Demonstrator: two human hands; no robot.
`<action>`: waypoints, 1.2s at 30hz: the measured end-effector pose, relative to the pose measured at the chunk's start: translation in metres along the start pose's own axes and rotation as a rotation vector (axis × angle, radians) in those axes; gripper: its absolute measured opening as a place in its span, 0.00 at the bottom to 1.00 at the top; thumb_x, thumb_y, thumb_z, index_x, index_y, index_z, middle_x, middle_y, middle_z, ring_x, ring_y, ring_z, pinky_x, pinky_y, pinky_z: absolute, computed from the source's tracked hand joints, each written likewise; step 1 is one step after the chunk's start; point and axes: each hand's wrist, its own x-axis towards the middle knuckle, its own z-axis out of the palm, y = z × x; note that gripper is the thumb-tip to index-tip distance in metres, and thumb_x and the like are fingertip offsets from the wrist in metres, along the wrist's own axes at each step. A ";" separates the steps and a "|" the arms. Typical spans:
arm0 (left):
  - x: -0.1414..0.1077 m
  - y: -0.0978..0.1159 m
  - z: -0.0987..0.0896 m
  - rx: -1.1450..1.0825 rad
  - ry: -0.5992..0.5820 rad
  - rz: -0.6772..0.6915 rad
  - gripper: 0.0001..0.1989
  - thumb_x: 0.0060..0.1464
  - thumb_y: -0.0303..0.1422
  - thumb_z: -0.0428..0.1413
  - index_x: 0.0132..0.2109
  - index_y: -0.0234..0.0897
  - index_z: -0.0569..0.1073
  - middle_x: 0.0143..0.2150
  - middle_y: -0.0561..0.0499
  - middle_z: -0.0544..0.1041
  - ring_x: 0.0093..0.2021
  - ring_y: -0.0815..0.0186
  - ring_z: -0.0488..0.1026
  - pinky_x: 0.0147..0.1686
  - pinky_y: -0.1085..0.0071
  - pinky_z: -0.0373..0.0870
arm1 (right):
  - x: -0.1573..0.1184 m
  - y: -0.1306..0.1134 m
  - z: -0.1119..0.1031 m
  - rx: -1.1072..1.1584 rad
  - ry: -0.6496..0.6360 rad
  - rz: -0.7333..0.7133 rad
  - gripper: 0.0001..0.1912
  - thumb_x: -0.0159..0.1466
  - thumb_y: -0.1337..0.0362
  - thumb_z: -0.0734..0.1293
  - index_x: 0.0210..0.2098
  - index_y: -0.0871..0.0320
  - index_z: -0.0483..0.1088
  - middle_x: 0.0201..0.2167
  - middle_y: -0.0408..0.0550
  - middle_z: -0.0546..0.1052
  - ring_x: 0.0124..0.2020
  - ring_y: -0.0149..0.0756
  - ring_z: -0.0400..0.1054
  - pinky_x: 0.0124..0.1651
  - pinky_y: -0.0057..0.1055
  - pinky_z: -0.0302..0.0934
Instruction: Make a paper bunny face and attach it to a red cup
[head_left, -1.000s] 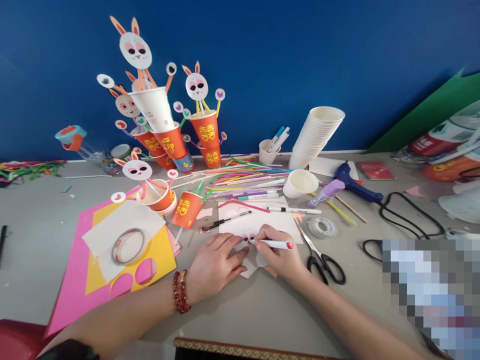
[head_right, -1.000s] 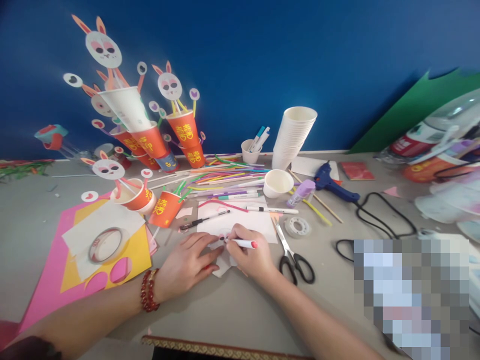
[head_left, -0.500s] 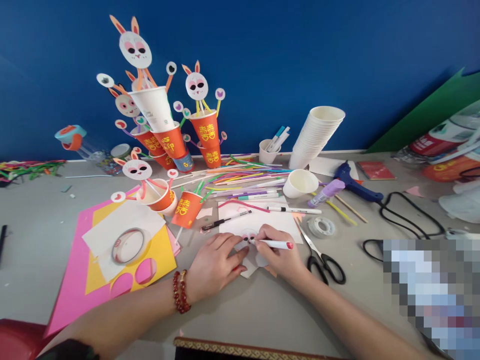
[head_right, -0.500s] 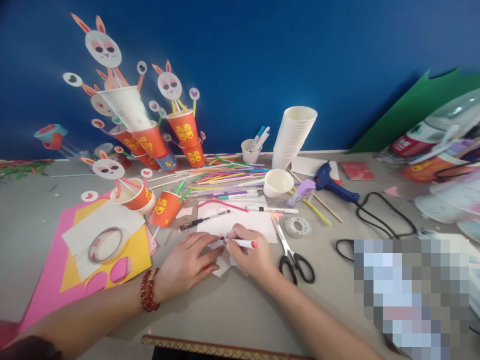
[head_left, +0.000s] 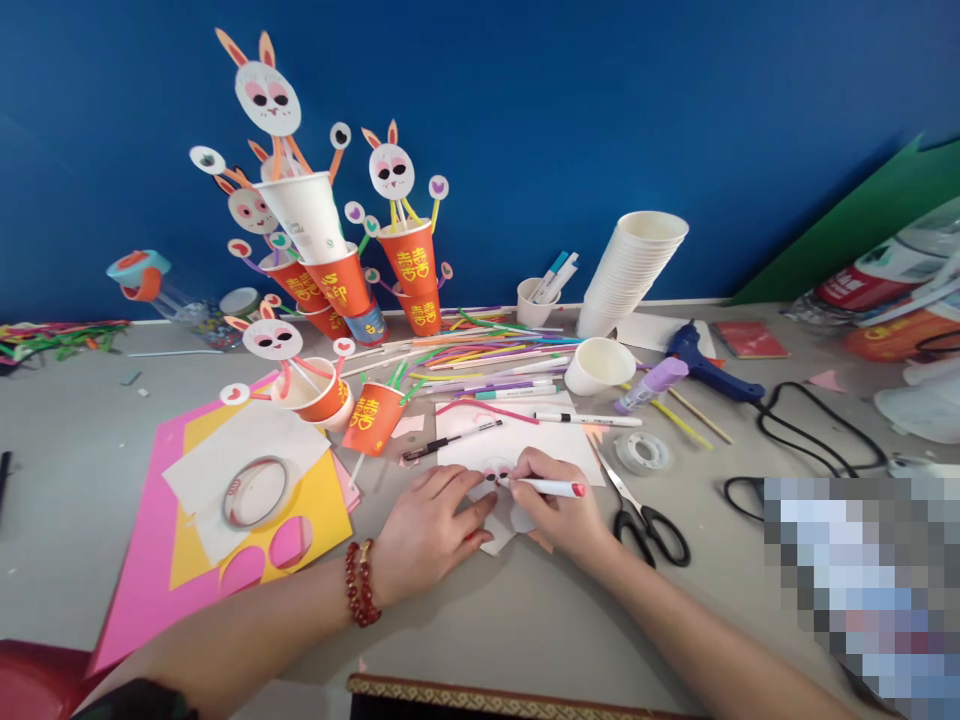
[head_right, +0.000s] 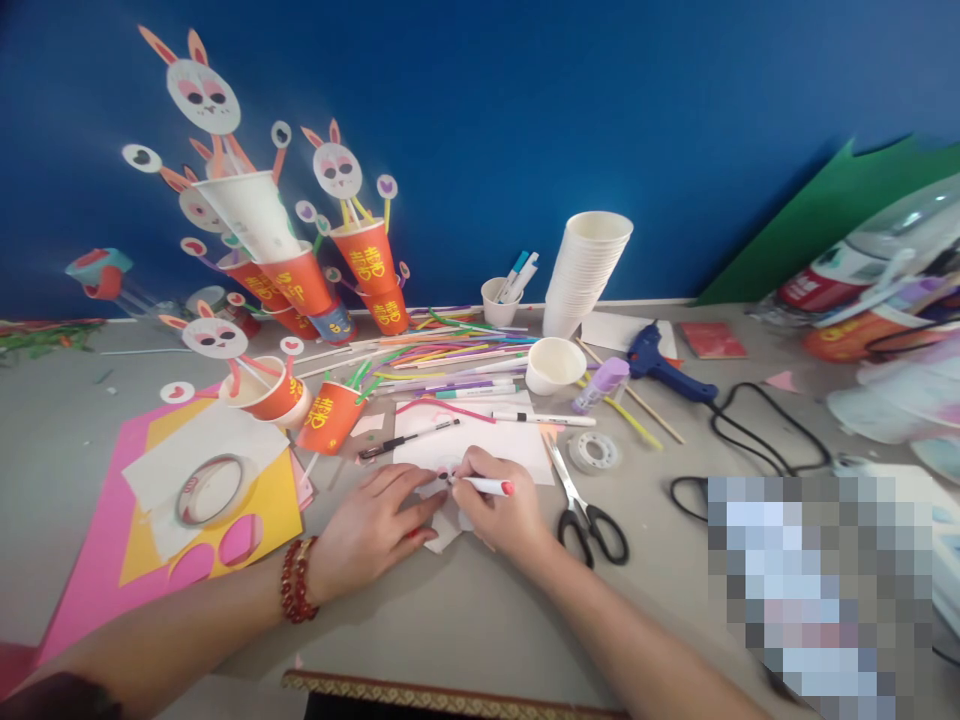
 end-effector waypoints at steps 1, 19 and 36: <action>0.000 0.000 0.000 0.001 -0.001 0.000 0.16 0.62 0.38 0.54 0.54 0.37 0.73 0.56 0.42 0.71 0.54 0.53 0.68 0.52 0.55 0.70 | 0.000 0.000 0.000 0.008 0.003 0.000 0.06 0.57 0.66 0.59 0.24 0.55 0.61 0.19 0.39 0.65 0.21 0.30 0.56 0.24 0.26 0.50; 0.000 0.001 -0.001 0.000 0.001 -0.001 0.16 0.62 0.38 0.54 0.55 0.38 0.73 0.56 0.42 0.71 0.54 0.53 0.68 0.52 0.55 0.70 | 0.001 -0.004 0.000 -0.009 -0.016 0.012 0.06 0.58 0.66 0.59 0.24 0.55 0.61 0.17 0.38 0.63 0.19 0.30 0.54 0.23 0.25 0.49; 0.001 0.001 -0.003 -0.004 -0.012 -0.003 0.17 0.63 0.38 0.54 0.56 0.38 0.72 0.56 0.42 0.71 0.55 0.53 0.68 0.52 0.55 0.70 | 0.001 -0.003 -0.001 -0.031 -0.014 -0.010 0.05 0.57 0.66 0.60 0.24 0.55 0.62 0.17 0.38 0.64 0.19 0.29 0.55 0.23 0.25 0.49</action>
